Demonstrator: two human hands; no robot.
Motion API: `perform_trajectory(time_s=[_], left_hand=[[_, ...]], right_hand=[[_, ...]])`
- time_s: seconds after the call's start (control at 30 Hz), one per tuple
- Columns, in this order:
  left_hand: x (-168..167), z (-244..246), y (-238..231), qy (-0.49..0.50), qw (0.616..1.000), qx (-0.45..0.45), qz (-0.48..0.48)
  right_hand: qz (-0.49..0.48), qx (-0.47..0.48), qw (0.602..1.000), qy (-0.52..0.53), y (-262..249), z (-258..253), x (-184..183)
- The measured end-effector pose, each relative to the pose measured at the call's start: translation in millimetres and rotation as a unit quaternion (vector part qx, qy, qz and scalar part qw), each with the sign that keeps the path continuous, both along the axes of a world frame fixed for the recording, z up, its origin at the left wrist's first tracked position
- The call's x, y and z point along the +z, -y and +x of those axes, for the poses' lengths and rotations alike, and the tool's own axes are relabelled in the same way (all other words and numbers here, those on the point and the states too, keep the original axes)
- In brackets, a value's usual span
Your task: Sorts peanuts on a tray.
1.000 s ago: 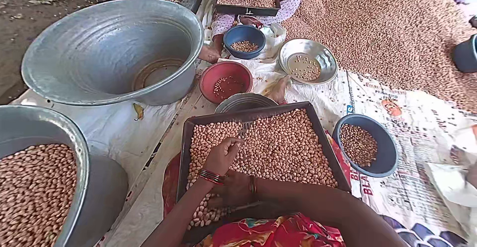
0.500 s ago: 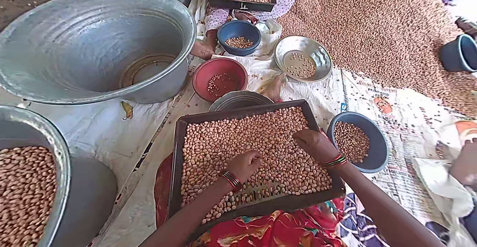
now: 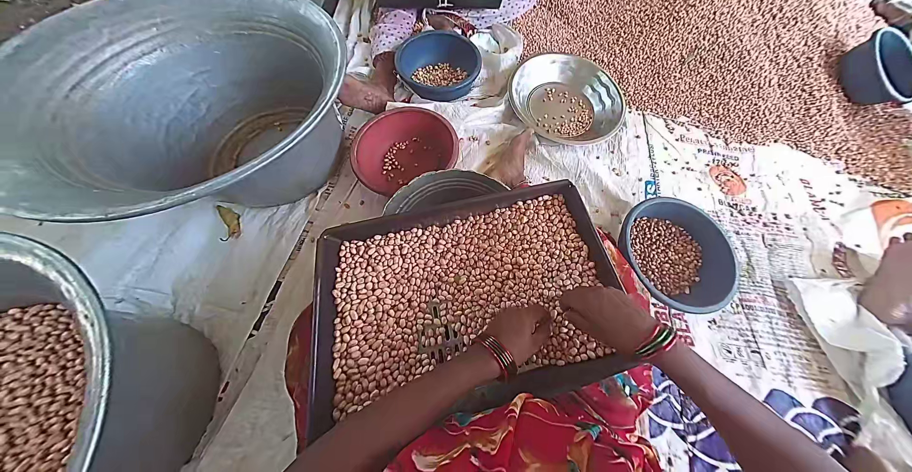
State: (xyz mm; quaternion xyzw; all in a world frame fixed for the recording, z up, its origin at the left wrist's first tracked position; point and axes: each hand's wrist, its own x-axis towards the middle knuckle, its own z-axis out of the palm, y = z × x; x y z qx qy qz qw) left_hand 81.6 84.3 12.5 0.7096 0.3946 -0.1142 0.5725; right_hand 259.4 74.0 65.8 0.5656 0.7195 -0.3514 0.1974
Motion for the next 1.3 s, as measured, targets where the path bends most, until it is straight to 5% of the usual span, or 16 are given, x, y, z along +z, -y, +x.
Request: perform_trajectory(time_s=[0.37, 0.5, 0.6, 0.67, 0.8, 0.97, 1.3], left_hand=[[-11.1, -30.0, 21.2, 0.027, 0.995, 0.057, -0.079], [-15.7, -33.2, 28.5, 0.067, 0.921, 0.305, -0.233], [-9.4, -39.7, 25.1, 0.142, 0.835, 0.437, -0.304], [-9.5, -42.0, 19.8, 0.171, 0.805, 0.482, -0.299], [-9.7, -64.1, 8.1, 0.205, 0.759, 0.554, -0.275], [-8.2, -94.1, -0.2, 0.191, 0.724, 0.615, -0.247], [-16.8, -110.7, -5.8, 0.179, 0.728, 0.619, -0.234]], right_hand=[[-0.133, 0.100, 0.982, 0.088, 25.7, -46.6, -8.3], [0.057, 0.086, 0.990, -0.095, 30.2, -56.4, -1.5], [0.291, 0.093, 0.924, -0.232, 23.2, -69.5, -23.3], [0.393, 0.063, 0.881, -0.254, 0.7, -78.4, -38.9], [0.460, 0.059, 0.859, -0.218, -49.8, -97.2, -74.9], [0.320, 0.092, 0.941, -0.059, -66.8, -122.0, -80.3], [0.170, 0.059, 0.983, 0.026, -76.5, -142.4, -60.2]])
